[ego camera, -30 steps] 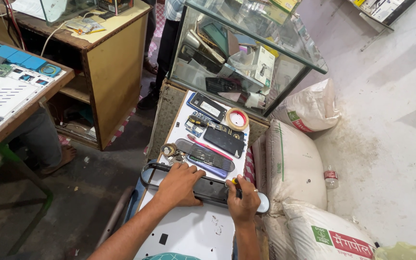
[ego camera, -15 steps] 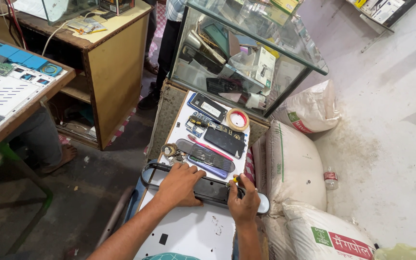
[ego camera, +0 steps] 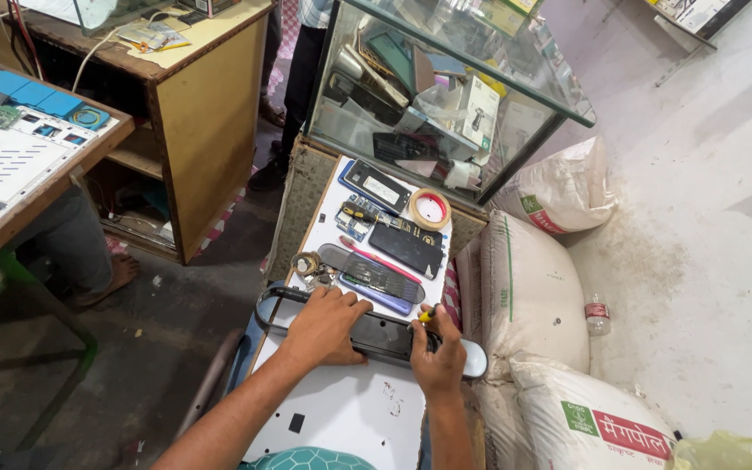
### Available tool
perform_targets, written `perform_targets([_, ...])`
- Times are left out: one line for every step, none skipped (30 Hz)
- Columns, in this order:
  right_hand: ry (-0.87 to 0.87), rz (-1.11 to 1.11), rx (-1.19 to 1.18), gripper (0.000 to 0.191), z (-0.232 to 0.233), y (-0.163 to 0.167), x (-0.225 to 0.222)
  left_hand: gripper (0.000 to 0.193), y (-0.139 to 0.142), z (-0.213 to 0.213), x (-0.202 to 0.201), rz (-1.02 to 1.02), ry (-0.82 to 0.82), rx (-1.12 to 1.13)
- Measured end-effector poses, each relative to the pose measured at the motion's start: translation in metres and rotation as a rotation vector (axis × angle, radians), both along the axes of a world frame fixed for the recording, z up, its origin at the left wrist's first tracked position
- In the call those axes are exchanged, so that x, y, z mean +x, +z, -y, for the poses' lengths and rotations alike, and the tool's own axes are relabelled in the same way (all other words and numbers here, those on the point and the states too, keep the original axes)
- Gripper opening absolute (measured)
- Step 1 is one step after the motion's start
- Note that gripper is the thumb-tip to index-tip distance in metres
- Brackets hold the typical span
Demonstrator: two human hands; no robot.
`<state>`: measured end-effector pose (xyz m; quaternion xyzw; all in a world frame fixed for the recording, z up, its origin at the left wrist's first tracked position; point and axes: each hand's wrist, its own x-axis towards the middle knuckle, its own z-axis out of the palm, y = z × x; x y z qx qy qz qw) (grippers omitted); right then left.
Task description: The person repairs a black soundbar speaker on a cluttered workbench, holding the enclosure steady with one hand while using a yellow-handled screwdriver to unscrew and re-tighten screws on the speaker housing. They occasionally reposition the soundbar and handle small screws and parts laid out on the bench.
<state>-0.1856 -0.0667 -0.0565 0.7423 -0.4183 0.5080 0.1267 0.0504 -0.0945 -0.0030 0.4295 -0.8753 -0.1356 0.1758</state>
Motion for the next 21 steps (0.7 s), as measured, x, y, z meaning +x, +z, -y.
perform_targets([-0.002, 0.009, 0.012, 0.059, 0.0, 0.0, 0.0, 0.088, 0.0, 0.0, 0.0, 0.006, 0.002, 0.014])
perform_targets([-0.004, 0.018, 0.027, 0.057, -0.001, 0.0, -0.001, 0.086, 0.0, -0.001, 0.001, 0.011, 0.004, 0.032])
perform_targets([-0.005, 0.025, 0.041, 0.055, -0.003, 0.0, -0.002, 0.084, 0.0, -0.002, 0.001, 0.015, 0.007, 0.049])
perform_targets([-0.054, 0.018, 0.036, 0.057, -0.003, 0.001, -0.002, 0.086, 0.0, -0.003, 0.001, 0.012, 0.004, 0.045])
perform_targets([-0.103, 0.009, 0.029, 0.059, -0.004, 0.002, -0.003, 0.087, 0.0, -0.004, 0.001, 0.008, 0.002, 0.039])
perform_targets([-0.15, 0.0, 0.019, 0.061, -0.003, 0.004, -0.004, 0.088, 0.001, -0.004, 0.0, 0.003, 0.0, 0.03])
perform_targets([-0.174, -0.015, -0.005, 0.062, -0.003, 0.006, -0.004, 0.088, 0.001, -0.003, -0.001, -0.004, -0.004, 0.026])
perform_targets([-0.195, -0.029, -0.028, 0.063, -0.003, 0.007, -0.004, 0.088, 0.001, -0.002, -0.001, -0.011, -0.007, 0.023])
perform_targets([-0.215, -0.043, -0.049, 0.064, -0.003, 0.009, -0.003, 0.089, 0.001, -0.001, -0.001, -0.016, -0.008, 0.022])
perform_targets([-0.194, -0.036, -0.04, 0.063, -0.003, 0.009, -0.001, 0.088, 0.001, 0.0, -0.001, -0.008, -0.005, 0.023])
perform_targets([-0.173, -0.029, -0.028, 0.062, -0.003, 0.01, 0.001, 0.087, 0.001, 0.001, -0.001, 0.0, -0.003, 0.026])
perform_targets([-0.153, -0.022, -0.016, 0.062, -0.003, 0.01, 0.002, 0.087, 0.001, 0.001, -0.001, 0.008, -0.001, 0.03])
perform_targets([-0.133, -0.014, 0.006, 0.059, -0.003, 0.011, 0.004, 0.088, 0.0, 0.002, -0.001, -0.001, -0.001, 0.023])
perform_targets([-0.114, -0.006, 0.026, 0.057, -0.002, 0.011, 0.004, 0.088, 0.0, 0.002, -0.001, -0.01, -0.001, 0.014])
perform_targets([-0.096, 0.003, 0.046, 0.054, -0.002, 0.011, 0.004, 0.089, -0.001, 0.002, -0.001, -0.018, -0.002, 0.005])
perform_targets([-0.118, -0.008, 0.033, 0.055, -0.001, 0.011, 0.004, 0.089, -0.001, 0.003, -0.002, -0.012, -0.002, 0.006])
perform_targets([-0.14, -0.018, 0.021, 0.056, 0.001, 0.011, 0.003, 0.089, -0.001, 0.003, -0.002, -0.006, -0.002, 0.009])
perform_targets([-0.162, -0.029, 0.01, 0.057, 0.001, 0.01, 0.002, 0.089, -0.001, 0.004, -0.002, 0.0, -0.002, 0.013])
perform_targets([-0.162, -0.016, -0.01, 0.058, 0.002, 0.009, 0.001, 0.089, -0.001, 0.004, -0.002, -0.002, -0.005, 0.007])
perform_targets([-0.162, -0.003, -0.03, 0.058, 0.003, 0.008, 0.0, 0.088, -0.001, 0.004, -0.002, -0.003, -0.007, 0.001])
perform_targets([-0.161, 0.01, -0.048, 0.059, 0.003, 0.006, -0.001, 0.088, -0.001, 0.004, -0.002, -0.005, -0.008, -0.004])
